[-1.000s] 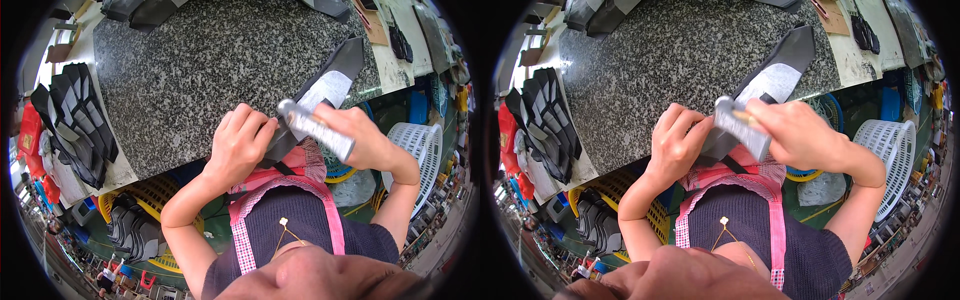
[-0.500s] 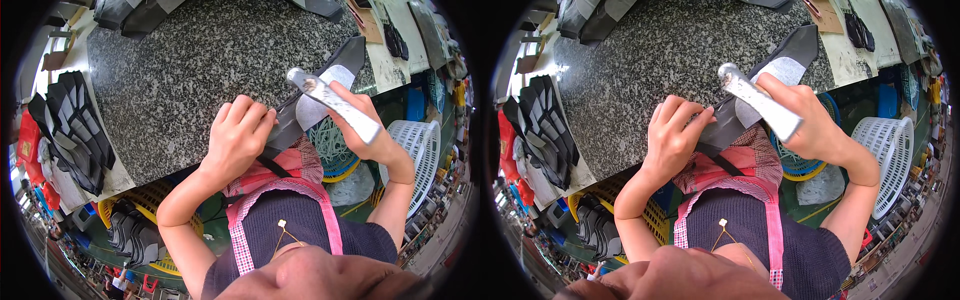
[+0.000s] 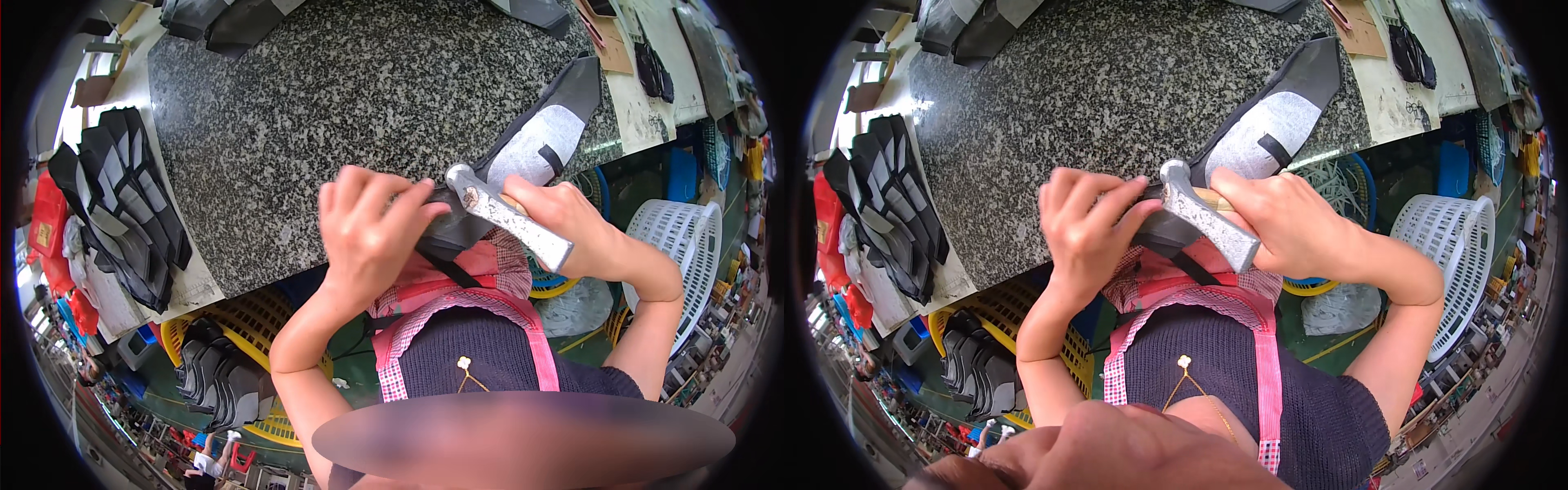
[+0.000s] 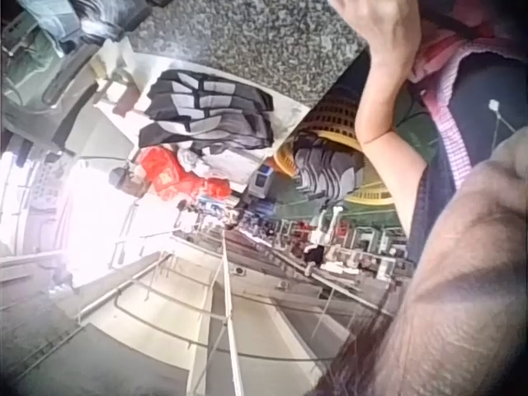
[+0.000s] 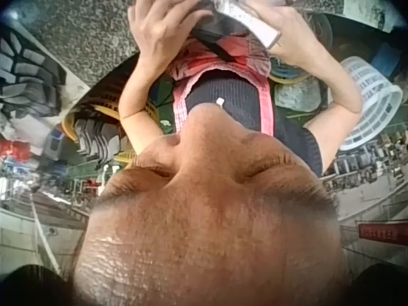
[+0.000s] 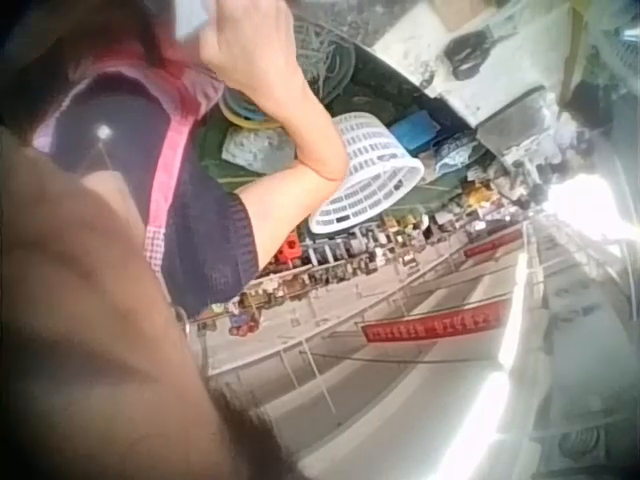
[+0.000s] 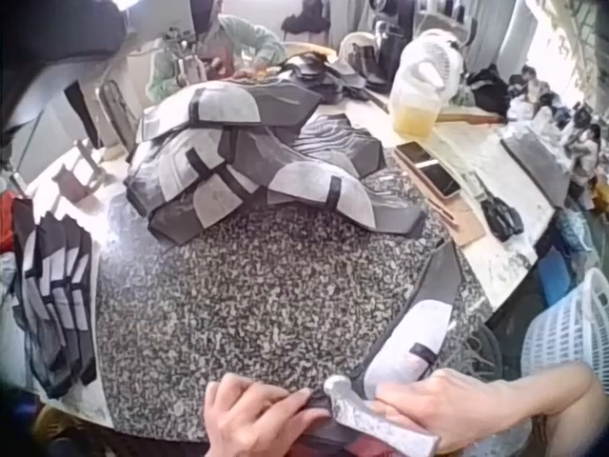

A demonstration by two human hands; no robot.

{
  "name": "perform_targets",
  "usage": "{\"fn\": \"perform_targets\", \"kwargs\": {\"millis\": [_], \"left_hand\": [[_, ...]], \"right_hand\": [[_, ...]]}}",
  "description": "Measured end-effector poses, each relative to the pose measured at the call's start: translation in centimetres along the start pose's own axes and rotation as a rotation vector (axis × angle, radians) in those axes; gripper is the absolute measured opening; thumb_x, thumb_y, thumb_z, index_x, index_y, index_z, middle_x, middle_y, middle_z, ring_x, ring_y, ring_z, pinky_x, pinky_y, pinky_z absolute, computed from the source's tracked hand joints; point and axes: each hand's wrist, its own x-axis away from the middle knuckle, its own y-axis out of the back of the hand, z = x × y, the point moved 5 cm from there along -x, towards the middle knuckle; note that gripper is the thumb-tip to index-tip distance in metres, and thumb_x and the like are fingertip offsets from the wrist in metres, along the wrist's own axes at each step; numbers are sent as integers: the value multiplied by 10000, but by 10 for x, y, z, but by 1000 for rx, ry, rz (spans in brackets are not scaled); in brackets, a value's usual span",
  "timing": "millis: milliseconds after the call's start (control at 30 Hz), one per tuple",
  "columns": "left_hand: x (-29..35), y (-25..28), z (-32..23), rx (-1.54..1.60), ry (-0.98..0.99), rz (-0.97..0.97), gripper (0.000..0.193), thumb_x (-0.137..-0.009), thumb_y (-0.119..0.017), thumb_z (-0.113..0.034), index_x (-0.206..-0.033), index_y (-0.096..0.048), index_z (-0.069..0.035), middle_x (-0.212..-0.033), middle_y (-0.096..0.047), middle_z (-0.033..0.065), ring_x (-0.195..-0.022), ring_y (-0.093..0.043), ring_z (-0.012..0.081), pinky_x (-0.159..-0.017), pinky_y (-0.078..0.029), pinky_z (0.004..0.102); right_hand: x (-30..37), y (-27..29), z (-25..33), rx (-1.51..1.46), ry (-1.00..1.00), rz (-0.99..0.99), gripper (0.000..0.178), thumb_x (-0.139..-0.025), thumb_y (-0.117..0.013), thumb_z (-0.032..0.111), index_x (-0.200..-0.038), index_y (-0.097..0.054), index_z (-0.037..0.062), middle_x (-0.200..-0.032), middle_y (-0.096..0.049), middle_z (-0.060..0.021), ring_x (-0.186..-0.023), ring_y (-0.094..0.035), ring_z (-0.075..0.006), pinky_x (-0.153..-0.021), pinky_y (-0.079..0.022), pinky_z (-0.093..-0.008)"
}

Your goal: Flattening and pressing shoe upper components using a hammer at a workbench.

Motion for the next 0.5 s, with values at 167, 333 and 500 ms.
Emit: {"fn": "perform_targets", "kwargs": {"millis": [167,333,500], "left_hand": [[12,-8,7,177,195,5,158,-698,-847,-210,-802,-748,-143,-793,-638,-40,-781,-548,186,-666,-371,341],[14,-6,-5,56,111,-45,167,-727,-821,-193,-847,-729,-121,-792,-623,-38,-780,-547,185,-660,-368,349],[18,-7,-19,-82,-31,-9,155,-785,-747,-147,-896,-709,-46,-809,-596,25,-802,-553,219,-640,-384,355]], "right_hand": [[-5,9,-5,-26,13,-119,228,-861,-587,73,-1062,-537,-21,-763,-607,-235,-750,-624,-459,-612,-494,-477],[-3,8,8,27,154,-123,307,-860,-621,-19,-1156,-546,-40,-785,-549,-207,-671,-575,-420,-585,-452,-403],[-7,12,14,21,148,-180,297,-796,-627,-30,-1068,-511,-14,-748,-527,-174,-692,-595,-411,-576,-460,-424]]}}
